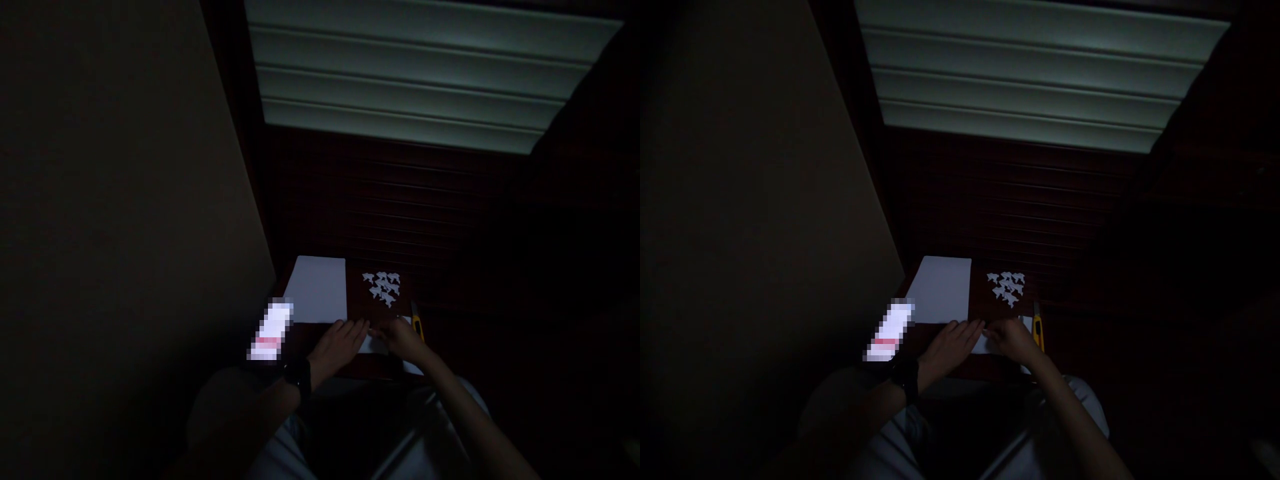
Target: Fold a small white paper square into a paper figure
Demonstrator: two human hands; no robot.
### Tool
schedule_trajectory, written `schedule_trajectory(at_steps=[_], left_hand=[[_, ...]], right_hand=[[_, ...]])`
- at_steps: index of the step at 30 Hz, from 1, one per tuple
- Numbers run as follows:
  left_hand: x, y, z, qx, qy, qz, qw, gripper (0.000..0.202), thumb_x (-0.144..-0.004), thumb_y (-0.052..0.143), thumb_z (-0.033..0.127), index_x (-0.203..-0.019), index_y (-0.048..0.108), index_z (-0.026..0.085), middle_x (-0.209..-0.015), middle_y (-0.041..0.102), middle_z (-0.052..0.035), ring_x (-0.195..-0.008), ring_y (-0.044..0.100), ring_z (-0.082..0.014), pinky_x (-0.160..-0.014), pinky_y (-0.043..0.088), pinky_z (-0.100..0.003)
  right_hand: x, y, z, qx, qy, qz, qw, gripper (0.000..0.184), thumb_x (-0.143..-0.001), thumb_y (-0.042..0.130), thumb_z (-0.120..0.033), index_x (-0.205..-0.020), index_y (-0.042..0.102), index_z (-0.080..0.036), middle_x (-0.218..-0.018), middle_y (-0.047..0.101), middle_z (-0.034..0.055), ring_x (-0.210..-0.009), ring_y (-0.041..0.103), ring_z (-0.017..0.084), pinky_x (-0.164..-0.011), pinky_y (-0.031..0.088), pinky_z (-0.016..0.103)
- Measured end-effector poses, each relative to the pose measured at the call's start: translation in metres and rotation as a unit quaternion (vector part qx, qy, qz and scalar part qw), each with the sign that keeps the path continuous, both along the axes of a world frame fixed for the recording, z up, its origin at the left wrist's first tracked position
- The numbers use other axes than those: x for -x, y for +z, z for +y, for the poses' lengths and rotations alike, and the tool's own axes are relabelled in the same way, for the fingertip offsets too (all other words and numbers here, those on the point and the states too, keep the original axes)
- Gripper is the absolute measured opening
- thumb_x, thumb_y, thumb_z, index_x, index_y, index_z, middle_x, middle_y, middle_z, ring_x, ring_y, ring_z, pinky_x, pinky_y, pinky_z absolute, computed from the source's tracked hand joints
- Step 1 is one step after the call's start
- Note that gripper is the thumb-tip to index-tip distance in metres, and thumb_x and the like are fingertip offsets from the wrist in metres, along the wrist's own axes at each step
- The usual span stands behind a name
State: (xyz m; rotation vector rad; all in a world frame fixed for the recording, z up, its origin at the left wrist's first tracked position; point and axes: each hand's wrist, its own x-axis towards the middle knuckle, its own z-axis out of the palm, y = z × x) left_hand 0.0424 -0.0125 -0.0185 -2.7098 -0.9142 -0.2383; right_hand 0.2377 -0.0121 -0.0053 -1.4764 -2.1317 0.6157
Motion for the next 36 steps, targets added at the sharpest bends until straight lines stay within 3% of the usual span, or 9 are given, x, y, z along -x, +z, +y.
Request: schedule_trajectory(at_steps=[4,9,12,14,18,22,28,32,36], left_hand=[[0.003,0.002,-0.002,0.037,0.001,-0.023,0.999,0.060,-0.081,0.042,0.015,-0.135,0.017,0.014,-0.127,0.043,-0.0110,-0.109,0.042,-0.0214,-0.094,0.027,-0.037],[0.003,0.001,-0.002,0.139,-0.025,-0.104,0.984,0.072,-0.070,0.054,0.052,-0.128,0.032,0.015,-0.113,0.051,-0.0126,-0.106,0.044,-0.0262,-0.093,0.024,-0.042],[0.000,-0.002,0.005,0.212,-0.003,-0.183,0.960,0.032,-0.084,0.040,0.038,-0.104,0.054,0.018,-0.091,0.061,-0.0082,-0.090,0.054,-0.0208,-0.085,0.031,-0.036],[-0.003,-0.004,0.011,0.264,0.027,-0.228,0.937,0.029,-0.087,0.036,0.033,-0.088,0.061,0.018,-0.081,0.064,-0.0066,-0.078,0.057,-0.0181,-0.077,0.034,-0.031],[-0.003,-0.010,0.022,0.349,0.064,-0.273,0.894,0.031,-0.084,0.040,0.037,-0.082,0.065,0.019,-0.073,0.065,-0.0035,-0.066,0.057,-0.0156,-0.061,0.035,-0.024],[0.005,-0.016,0.030,0.382,0.069,-0.291,0.875,0.027,-0.080,0.045,0.035,-0.076,0.065,0.017,-0.070,0.065,-0.0023,-0.064,0.056,-0.0147,-0.057,0.034,-0.022],[0.019,-0.021,0.039,0.397,0.082,-0.344,0.847,0.027,-0.079,0.046,0.035,-0.075,0.064,0.015,-0.070,0.064,-0.0025,-0.064,0.055,-0.0141,-0.057,0.036,-0.022],[0.017,-0.024,0.042,0.430,0.060,-0.390,0.812,0.029,-0.079,0.046,0.037,-0.073,0.062,0.013,-0.069,0.063,-0.0026,-0.064,0.055,-0.0137,-0.057,0.038,-0.022],[0.017,-0.026,0.044,0.445,0.073,-0.389,0.803,0.033,-0.079,0.044,0.040,-0.075,0.062,0.013,-0.070,0.063,-0.0039,-0.066,0.057,-0.0153,-0.059,0.041,-0.023]], right_hand=[[0.002,0.003,-0.006,-0.006,-0.003,0.004,1.000,0.021,-0.078,0.047,-0.021,-0.074,0.067,-0.020,-0.073,0.069,0.0042,-0.063,0.059,0.017,-0.058,0.035,0.023],[0.000,0.005,-0.005,0.004,0.008,-0.006,1.000,0.021,-0.073,0.048,-0.018,-0.064,0.067,-0.020,-0.066,0.068,0.0040,-0.059,0.058,0.017,-0.056,0.035,0.023],[0.001,0.007,-0.005,0.000,0.005,0.005,1.000,0.019,-0.070,0.050,-0.017,-0.065,0.068,-0.021,-0.067,0.069,0.0040,-0.061,0.060,0.018,-0.056,0.035,0.023],[0.003,0.008,-0.006,-0.006,0.003,0.006,1.000,0.019,-0.069,0.050,-0.017,-0.065,0.068,-0.021,-0.067,0.069,0.0039,-0.062,0.060,0.018,-0.055,0.035,0.023],[0.001,0.007,-0.008,0.000,-0.005,-0.001,1.000,0.019,-0.068,0.050,-0.015,-0.066,0.068,-0.021,-0.066,0.069,0.0042,-0.063,0.060,0.019,-0.055,0.034,0.023],[-0.015,0.004,-0.008,0.023,-0.034,0.001,0.999,0.017,-0.068,0.052,-0.017,-0.061,0.067,-0.021,-0.063,0.068,0.0043,-0.062,0.060,0.019,-0.056,0.035,0.024],[-0.038,-0.005,-0.007,0.004,-0.107,0.140,0.984,0.018,-0.075,0.053,-0.031,-0.080,0.065,-0.020,-0.084,0.067,0.0064,-0.079,0.060,0.021,-0.069,0.042,0.029],[-0.019,-0.024,-0.009,0.045,-0.133,0.318,0.938,0.042,-0.070,0.060,-0.040,-0.107,0.054,-0.020,-0.107,0.060,0.0077,-0.094,0.057,0.022,-0.074,0.046,0.030],[0.002,-0.048,-0.012,0.139,-0.163,0.359,0.908,0.035,-0.066,0.062,-0.046,-0.080,0.062,-0.014,-0.076,0.066,0.0074,-0.070,0.061,0.021,-0.058,0.048,0.027]])
